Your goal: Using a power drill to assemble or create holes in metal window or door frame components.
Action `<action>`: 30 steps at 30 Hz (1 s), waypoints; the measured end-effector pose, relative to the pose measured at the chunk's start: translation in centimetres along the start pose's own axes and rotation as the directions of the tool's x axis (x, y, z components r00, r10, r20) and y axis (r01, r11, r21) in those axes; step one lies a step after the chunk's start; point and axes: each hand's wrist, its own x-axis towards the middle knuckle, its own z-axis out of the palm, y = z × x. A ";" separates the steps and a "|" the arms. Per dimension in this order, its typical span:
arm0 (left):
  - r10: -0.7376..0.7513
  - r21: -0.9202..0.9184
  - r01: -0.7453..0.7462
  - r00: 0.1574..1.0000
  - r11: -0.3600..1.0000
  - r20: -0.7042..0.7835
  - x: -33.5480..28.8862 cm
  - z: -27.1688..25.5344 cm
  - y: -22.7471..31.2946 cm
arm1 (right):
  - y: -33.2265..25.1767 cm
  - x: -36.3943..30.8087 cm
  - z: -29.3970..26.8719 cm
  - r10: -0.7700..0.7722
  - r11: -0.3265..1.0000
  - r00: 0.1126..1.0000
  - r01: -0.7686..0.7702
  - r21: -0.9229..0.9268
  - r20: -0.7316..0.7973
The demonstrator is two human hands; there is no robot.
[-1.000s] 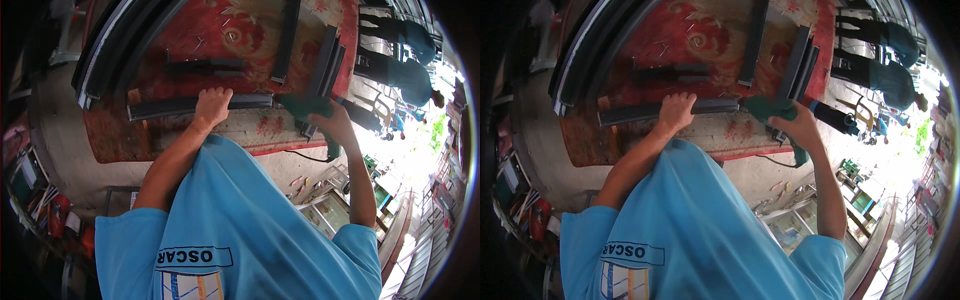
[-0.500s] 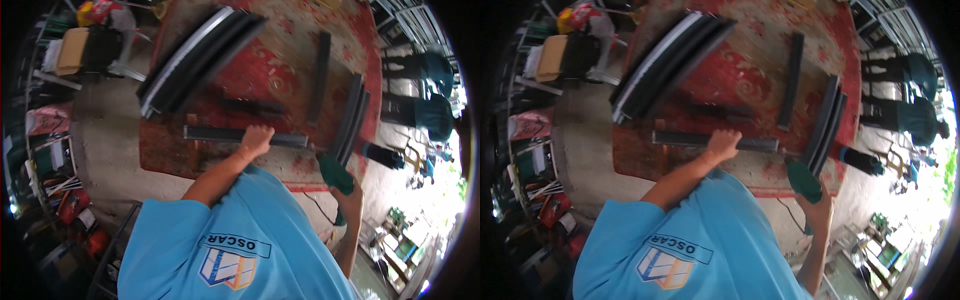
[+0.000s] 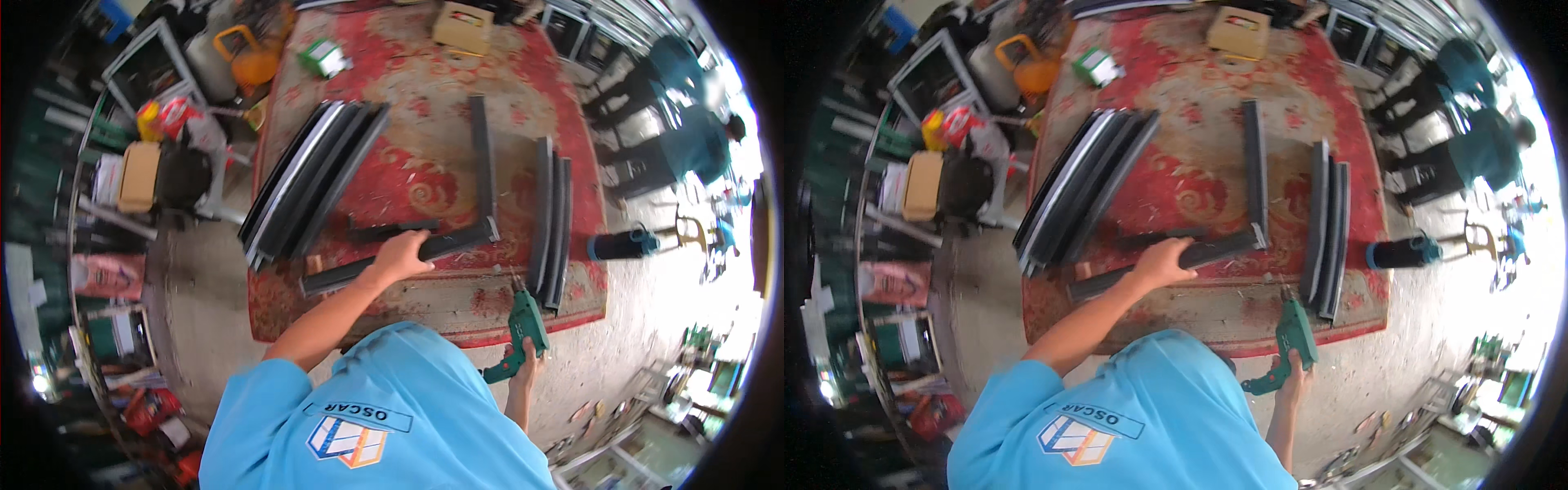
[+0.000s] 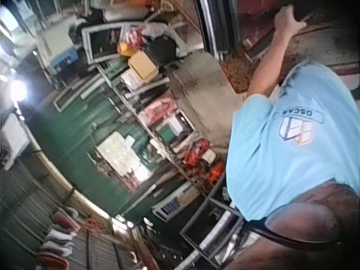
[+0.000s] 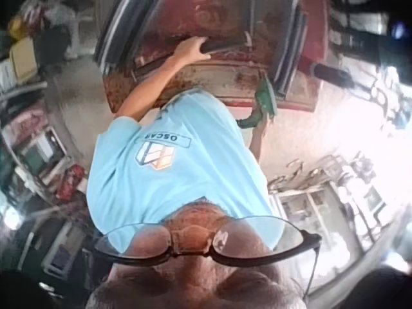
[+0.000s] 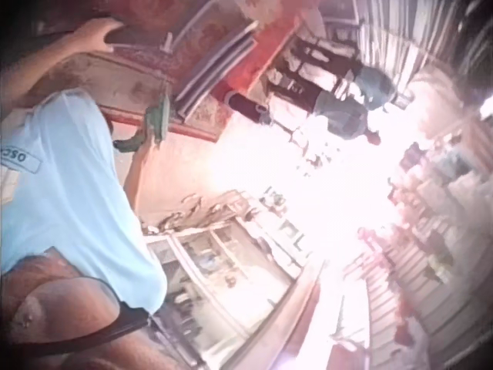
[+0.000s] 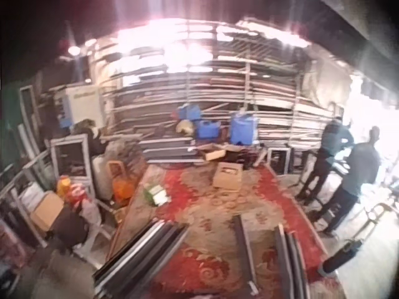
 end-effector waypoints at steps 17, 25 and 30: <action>-0.557 -0.514 0.357 0.771 0.780 -0.310 31.0 -0.7 -1.5 | 12.2 11.9 -2.4 0.249 0.802 0.813 -0.478 0.359 0.526; -0.240 0.074 0.257 0.952 0.963 -0.191 35.5 6.0 -6.0 | 13.6 12.6 -4.4 0.345 0.764 0.759 -0.569 0.305 0.552; -0.331 -0.158 0.331 0.943 0.930 0.031 34.4 6.4 -2.7 | 14.6 13.3 -5.1 0.355 0.765 0.750 -0.576 0.287 0.559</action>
